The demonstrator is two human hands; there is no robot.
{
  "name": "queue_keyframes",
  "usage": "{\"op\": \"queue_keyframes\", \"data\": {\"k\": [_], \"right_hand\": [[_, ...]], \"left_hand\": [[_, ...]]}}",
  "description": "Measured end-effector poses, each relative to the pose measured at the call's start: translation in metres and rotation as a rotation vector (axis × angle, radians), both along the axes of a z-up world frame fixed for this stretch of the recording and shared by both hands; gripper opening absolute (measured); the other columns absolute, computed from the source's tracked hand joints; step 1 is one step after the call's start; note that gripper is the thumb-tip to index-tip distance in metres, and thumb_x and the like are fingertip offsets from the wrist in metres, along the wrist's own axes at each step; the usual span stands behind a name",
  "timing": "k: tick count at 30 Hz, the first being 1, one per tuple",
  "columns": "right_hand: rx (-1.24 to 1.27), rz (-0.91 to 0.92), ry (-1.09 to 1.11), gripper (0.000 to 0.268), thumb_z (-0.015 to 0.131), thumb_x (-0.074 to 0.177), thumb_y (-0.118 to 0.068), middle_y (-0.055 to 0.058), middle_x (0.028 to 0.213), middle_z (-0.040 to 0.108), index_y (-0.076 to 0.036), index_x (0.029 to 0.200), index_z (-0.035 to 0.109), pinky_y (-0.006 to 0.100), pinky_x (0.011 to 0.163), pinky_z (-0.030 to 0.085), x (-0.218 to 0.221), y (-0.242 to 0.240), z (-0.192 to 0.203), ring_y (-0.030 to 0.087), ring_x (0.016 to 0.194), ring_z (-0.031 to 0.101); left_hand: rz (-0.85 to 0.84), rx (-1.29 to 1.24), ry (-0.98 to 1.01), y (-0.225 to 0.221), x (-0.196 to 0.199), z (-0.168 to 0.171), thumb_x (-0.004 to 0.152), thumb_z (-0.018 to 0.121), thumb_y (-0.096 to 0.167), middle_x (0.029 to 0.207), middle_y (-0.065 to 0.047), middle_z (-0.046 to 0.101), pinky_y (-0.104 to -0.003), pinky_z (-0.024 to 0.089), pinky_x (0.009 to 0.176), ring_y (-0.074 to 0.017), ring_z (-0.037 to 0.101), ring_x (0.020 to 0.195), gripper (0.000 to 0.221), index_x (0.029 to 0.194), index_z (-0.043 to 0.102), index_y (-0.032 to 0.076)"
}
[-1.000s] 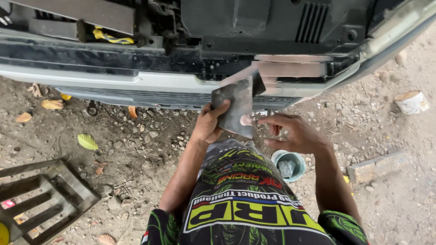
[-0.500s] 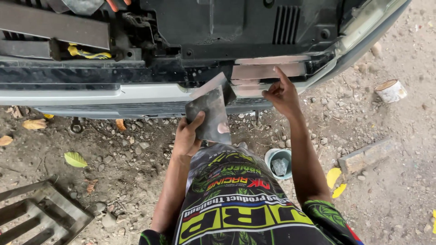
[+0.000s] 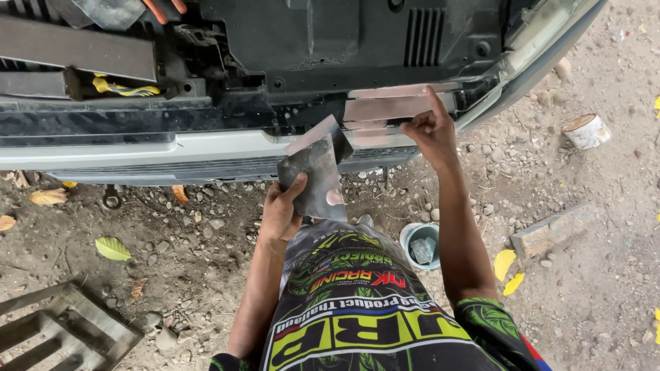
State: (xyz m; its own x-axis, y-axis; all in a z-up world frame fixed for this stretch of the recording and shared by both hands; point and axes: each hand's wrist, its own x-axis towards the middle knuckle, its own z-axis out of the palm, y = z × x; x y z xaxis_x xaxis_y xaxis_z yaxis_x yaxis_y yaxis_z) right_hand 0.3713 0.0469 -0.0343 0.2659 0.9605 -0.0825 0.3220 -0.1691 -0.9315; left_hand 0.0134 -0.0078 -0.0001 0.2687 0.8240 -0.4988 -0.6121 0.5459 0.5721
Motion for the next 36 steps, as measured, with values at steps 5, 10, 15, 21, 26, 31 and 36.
{"op": "queue_keyframes", "data": {"k": [5, 10, 15, 21, 26, 31, 36], "right_hand": [[0.091, 0.037, -0.008, 0.103, 0.088, 0.086, -0.006, 0.001, 0.087, 0.069, -0.008, 0.167, 0.025, 0.020, 0.067, 0.058, 0.002, 0.008, -0.025, 0.005, 0.075, 0.064], [0.029, 0.009, -0.154, 0.114, 0.089, 0.083, -0.009, 0.002, 0.085, 0.073, -0.008, 0.167, 0.012, 0.022, 0.069, 0.062, -0.025, 0.011, -0.021, 0.007, 0.074, 0.068], [0.063, 0.075, -0.179, 0.119, 0.088, 0.087, -0.012, 0.005, 0.084, 0.073, -0.009, 0.168, 0.001, 0.026, 0.068, 0.062, -0.037, 0.012, -0.035, 0.011, 0.073, 0.069], [-0.007, 0.064, -0.211, 0.122, 0.087, 0.087, -0.016, 0.004, 0.084, 0.075, -0.004, 0.164, -0.007, 0.026, 0.066, 0.065, -0.064, 0.019, -0.030, 0.011, 0.071, 0.071], [-0.016, 0.075, -0.255, 0.126, 0.086, 0.087, -0.016, 0.003, 0.078, 0.074, 0.001, 0.161, -0.015, 0.027, 0.063, 0.064, -0.096, 0.024, -0.019, 0.012, 0.065, 0.070], [0.038, 0.071, -0.259, 0.123, 0.082, 0.089, -0.013, 0.002, 0.077, 0.075, 0.008, 0.156, -0.019, 0.027, 0.067, 0.064, -0.116, 0.031, -0.028, 0.012, 0.064, 0.072], [-0.088, 0.029, -0.226, 0.125, 0.078, 0.084, -0.012, 0.003, 0.064, 0.069, 0.010, 0.154, -0.023, 0.027, 0.059, 0.059, -0.143, 0.035, -0.008, 0.013, 0.055, 0.065]], "left_hand": [[-0.022, 0.048, -0.044, -0.002, -0.004, 0.008, 0.096, 0.071, 0.016, 0.098, -0.018, 0.072, -0.040, 0.067, 0.058, -0.0272, 0.076, 0.078, 0.027, 0.106, 0.062, -0.007], [-0.010, 0.046, -0.038, -0.003, -0.009, 0.003, 0.098, 0.070, 0.016, 0.098, -0.016, 0.073, -0.039, 0.066, 0.057, -0.0250, 0.076, 0.078, 0.025, 0.108, 0.064, -0.006], [-0.027, 0.049, -0.054, -0.002, -0.013, 0.004, 0.098, 0.070, 0.017, 0.096, -0.017, 0.073, -0.039, 0.066, 0.055, -0.0261, 0.077, 0.077, 0.027, 0.107, 0.065, -0.008], [-0.007, 0.039, -0.073, 0.000, -0.020, 0.006, 0.097, 0.070, 0.016, 0.099, -0.017, 0.074, -0.040, 0.067, 0.063, -0.0265, 0.076, 0.081, 0.027, 0.109, 0.064, -0.008], [-0.003, 0.027, -0.050, 0.001, -0.031, 0.013, 0.096, 0.070, 0.017, 0.100, -0.017, 0.074, -0.040, 0.068, 0.067, -0.0273, 0.077, 0.084, 0.027, 0.108, 0.064, -0.007], [0.033, 0.046, -0.065, -0.001, -0.044, 0.007, 0.098, 0.071, 0.014, 0.102, -0.018, 0.073, -0.039, 0.068, 0.070, -0.0271, 0.076, 0.087, 0.025, 0.110, 0.064, -0.007], [0.005, 0.051, -0.072, 0.003, -0.047, 0.012, 0.095, 0.072, 0.016, 0.097, -0.016, 0.074, -0.039, 0.066, 0.060, -0.0265, 0.076, 0.080, 0.027, 0.108, 0.065, -0.006]]}}
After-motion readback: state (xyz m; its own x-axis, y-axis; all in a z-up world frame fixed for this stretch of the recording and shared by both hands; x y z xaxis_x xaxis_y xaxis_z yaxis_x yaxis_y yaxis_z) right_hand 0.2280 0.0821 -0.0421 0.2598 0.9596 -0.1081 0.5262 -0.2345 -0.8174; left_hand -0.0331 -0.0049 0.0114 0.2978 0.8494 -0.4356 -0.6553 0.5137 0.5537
